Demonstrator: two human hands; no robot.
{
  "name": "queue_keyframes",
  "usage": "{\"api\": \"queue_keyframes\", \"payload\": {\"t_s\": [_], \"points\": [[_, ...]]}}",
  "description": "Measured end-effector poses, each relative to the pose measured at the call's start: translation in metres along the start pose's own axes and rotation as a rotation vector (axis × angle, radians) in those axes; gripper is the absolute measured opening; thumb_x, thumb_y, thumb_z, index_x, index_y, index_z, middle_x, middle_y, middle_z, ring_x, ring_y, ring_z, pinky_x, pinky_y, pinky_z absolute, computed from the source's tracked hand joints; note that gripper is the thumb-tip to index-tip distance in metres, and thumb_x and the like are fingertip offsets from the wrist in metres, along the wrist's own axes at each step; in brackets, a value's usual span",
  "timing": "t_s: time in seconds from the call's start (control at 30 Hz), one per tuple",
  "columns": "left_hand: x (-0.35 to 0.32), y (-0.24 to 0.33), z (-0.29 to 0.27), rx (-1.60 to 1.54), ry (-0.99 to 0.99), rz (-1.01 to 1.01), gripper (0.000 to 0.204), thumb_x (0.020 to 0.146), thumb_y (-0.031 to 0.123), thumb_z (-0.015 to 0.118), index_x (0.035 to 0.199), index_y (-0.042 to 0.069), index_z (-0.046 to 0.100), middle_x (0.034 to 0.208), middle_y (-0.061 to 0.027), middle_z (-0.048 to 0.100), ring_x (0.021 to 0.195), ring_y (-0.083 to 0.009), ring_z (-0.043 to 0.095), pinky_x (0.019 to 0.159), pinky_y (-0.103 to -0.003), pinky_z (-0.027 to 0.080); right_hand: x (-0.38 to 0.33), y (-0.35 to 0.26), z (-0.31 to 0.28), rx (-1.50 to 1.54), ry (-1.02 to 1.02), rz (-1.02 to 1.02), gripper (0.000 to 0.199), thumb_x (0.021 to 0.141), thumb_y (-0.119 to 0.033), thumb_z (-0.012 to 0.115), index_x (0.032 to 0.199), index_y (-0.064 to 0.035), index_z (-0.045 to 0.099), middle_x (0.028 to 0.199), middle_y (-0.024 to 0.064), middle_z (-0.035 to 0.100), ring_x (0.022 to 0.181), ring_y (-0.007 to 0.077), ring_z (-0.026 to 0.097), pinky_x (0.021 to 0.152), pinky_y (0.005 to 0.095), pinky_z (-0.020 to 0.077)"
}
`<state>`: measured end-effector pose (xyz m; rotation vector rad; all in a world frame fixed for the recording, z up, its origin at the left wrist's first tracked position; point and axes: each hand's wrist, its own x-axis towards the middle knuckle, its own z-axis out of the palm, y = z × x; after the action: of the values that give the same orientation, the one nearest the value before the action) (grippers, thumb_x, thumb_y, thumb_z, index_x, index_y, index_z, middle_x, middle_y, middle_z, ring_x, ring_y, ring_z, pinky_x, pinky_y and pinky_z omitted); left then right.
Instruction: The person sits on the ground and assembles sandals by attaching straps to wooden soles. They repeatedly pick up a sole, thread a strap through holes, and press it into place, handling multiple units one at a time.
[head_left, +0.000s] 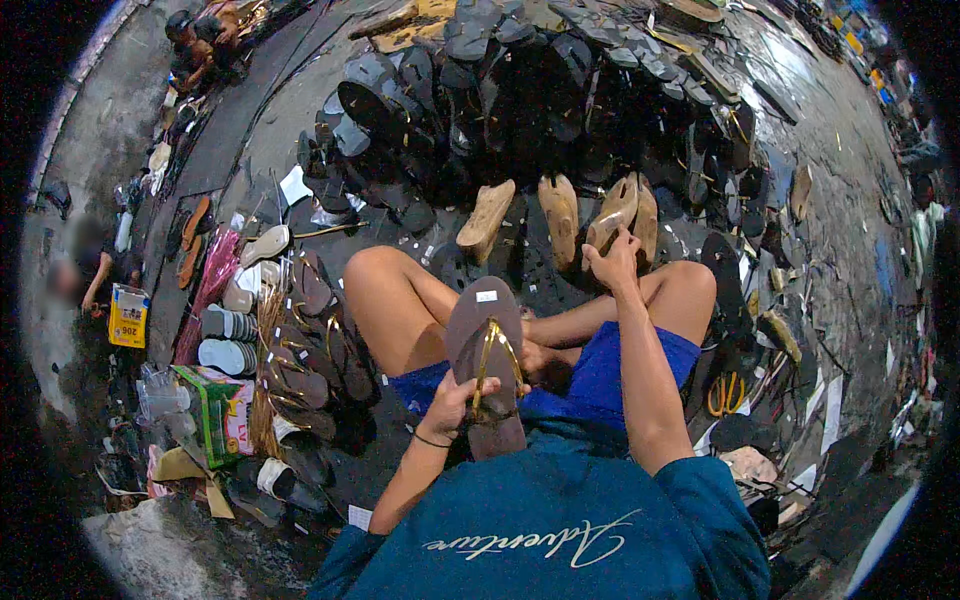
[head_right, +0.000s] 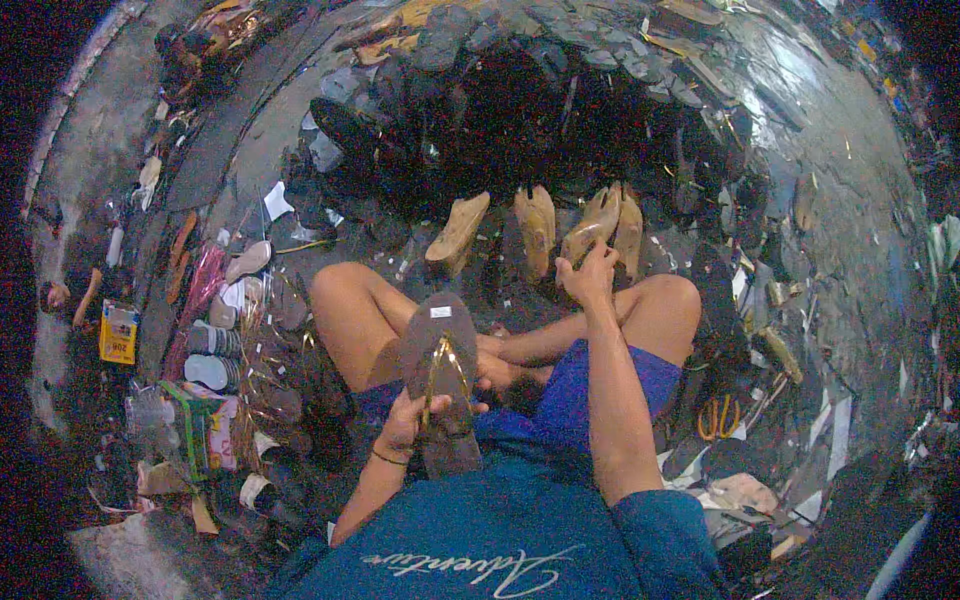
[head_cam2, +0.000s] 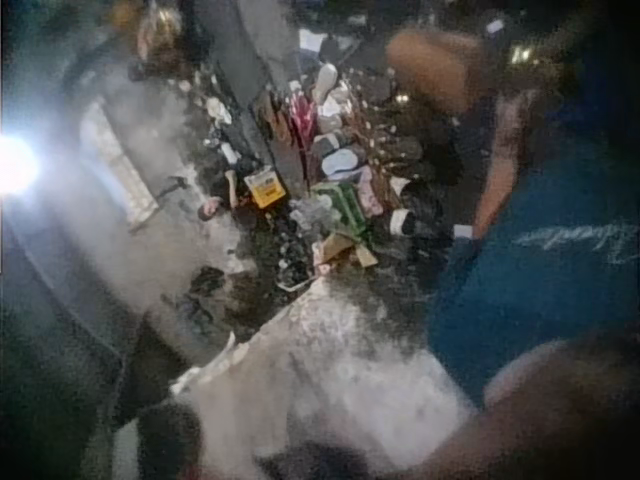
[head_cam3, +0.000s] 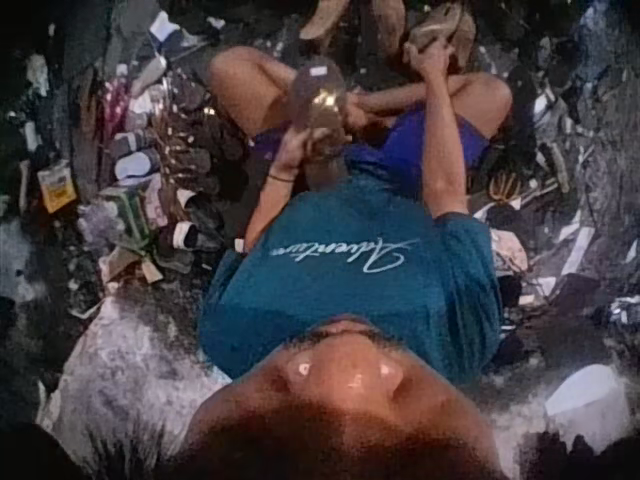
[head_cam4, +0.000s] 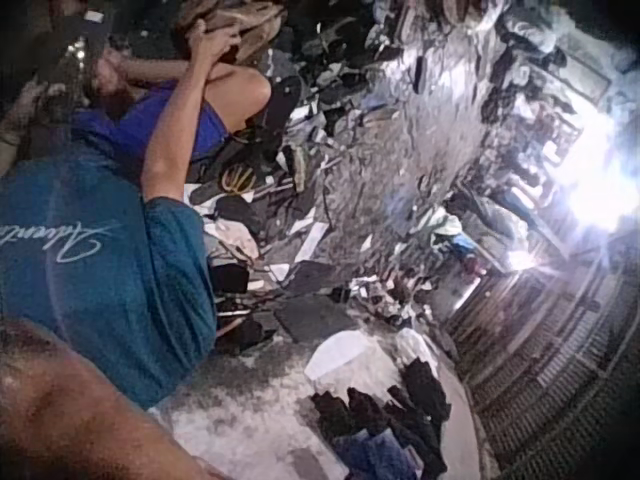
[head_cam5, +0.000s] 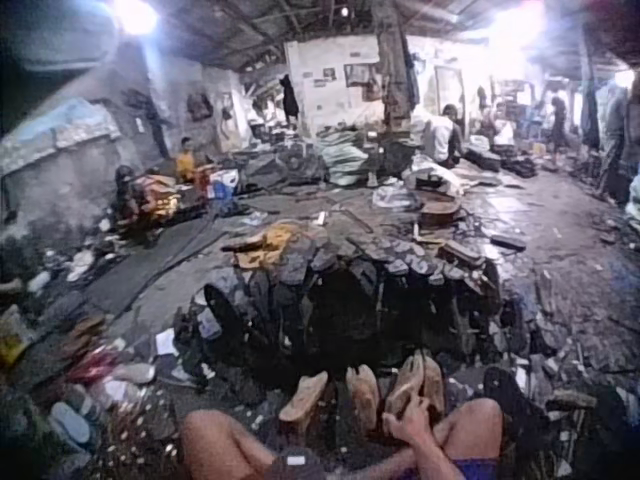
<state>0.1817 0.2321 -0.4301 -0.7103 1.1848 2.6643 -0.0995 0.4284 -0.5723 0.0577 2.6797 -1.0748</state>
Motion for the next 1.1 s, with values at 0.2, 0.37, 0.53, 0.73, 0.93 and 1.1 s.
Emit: {"api": "queue_keyframes", "payload": {"t_s": [0.2, 0.37, 0.53, 0.73, 0.93, 1.1], "points": [[0.012, 0.01, -0.002, -0.036, -0.035, 0.106, 0.05, 0.09, 0.021, 0.065, 0.13, 0.0, 0.045, 0.116, -0.0142, 0.061, 0.097, -0.0254, 0.065, 0.077, -0.038, 0.057, -0.011, -0.013, -0.024, 0.661, -0.118, 0.073, 0.076, 0.074, -0.038, 0.076, 0.131, 0.0051, 0.049, 0.114, 0.0169, 0.061, 0.108, 0.0305, 0.058, 0.099, 0.0392, 0.0442], [0.042, 0.021, -0.014, 0.004, 0.049, 0.271, 0.052, 0.091, 0.029, 0.063, 0.131, 0.0, 0.045, 0.122, -0.0128, 0.059, 0.1, -0.023, 0.063, 0.076, -0.037, 0.058, -0.115, -0.037, -0.066, 1.577, -0.461, 0.187, 0.06, 0.087, -0.035, 0.061, 0.131, 0.0024, 0.047, 0.116, 0.0125, 0.061, 0.106, 0.0232, 0.058, 0.092, 0.0385, 0.048], [0.058, 0.039, -0.022, -0.04, 0.133, 0.237, 0.053, 0.093, 0.032, 0.059, 0.131, -0.002, 0.043, 0.119, -0.0143, 0.06, 0.097, -0.0246, 0.064, 0.082, -0.038, 0.057, -0.197, -0.107, -0.118, 1.098, -0.784, 0.016, 0.063, 0.083, -0.032, 0.066, 0.131, 0.005, 0.046, 0.122, 0.0115, 0.058, 0.11, 0.0226, 0.057, 0.096, 0.0372, 0.0448], [0.065, 0.028, -0.045, -0.169, 0.005, 0.261, 0.066, 0.097, 0.053, 0.04, 0.137, -0.001, 0.039, 0.131, -0.0175, 0.052, 0.111, -0.0301, 0.058, 0.094, -0.043, 0.049, -0.245, -0.131, -0.13, 0.533, -0.797, -0.1, 0.066, 0.084, -0.023, 0.07, 0.137, 0.0034, 0.04, 0.124, 0.0139, 0.057, 0.115, 0.021, 0.054, 0.098, 0.0351, 0.0424], [0.022, -0.009, -0.013, -0.365, 0.154, 0.22, 0.083, 0.094, 0.068, 0.022, 0.143, 0.002, 0.034, 0.14, -0.0175, 0.044, 0.127, -0.0297, 0.046, 0.109, -0.042, 0.034, -0.256, -0.149, -0.078, 0.02, -0.42, -0.678, 0.065, 0.084, -0.024, 0.065, 0.134, 0.0077, 0.039, 0.125, 0.0291, 0.053, 0.11, 0.0413, 0.057, 0.095, 0.0423, 0.0471], [0.023, -0.014, -0.028, -0.369, 0.27, 0.246, 0.084, 0.093, 0.069, 0.023, 0.142, 0.001, 0.035, 0.138, -0.0191, 0.046, 0.125, -0.0299, 0.048, 0.106, -0.042, 0.039, -0.258, -0.152, -0.033, 0.06, -0.223, -0.71, 0.063, 0.082, -0.025, 0.067, 0.13, 0.0097, 0.044, 0.121, 0.0278, 0.057, 0.104, 0.0388, 0.061, 0.088, 0.0402, 0.051]]}}
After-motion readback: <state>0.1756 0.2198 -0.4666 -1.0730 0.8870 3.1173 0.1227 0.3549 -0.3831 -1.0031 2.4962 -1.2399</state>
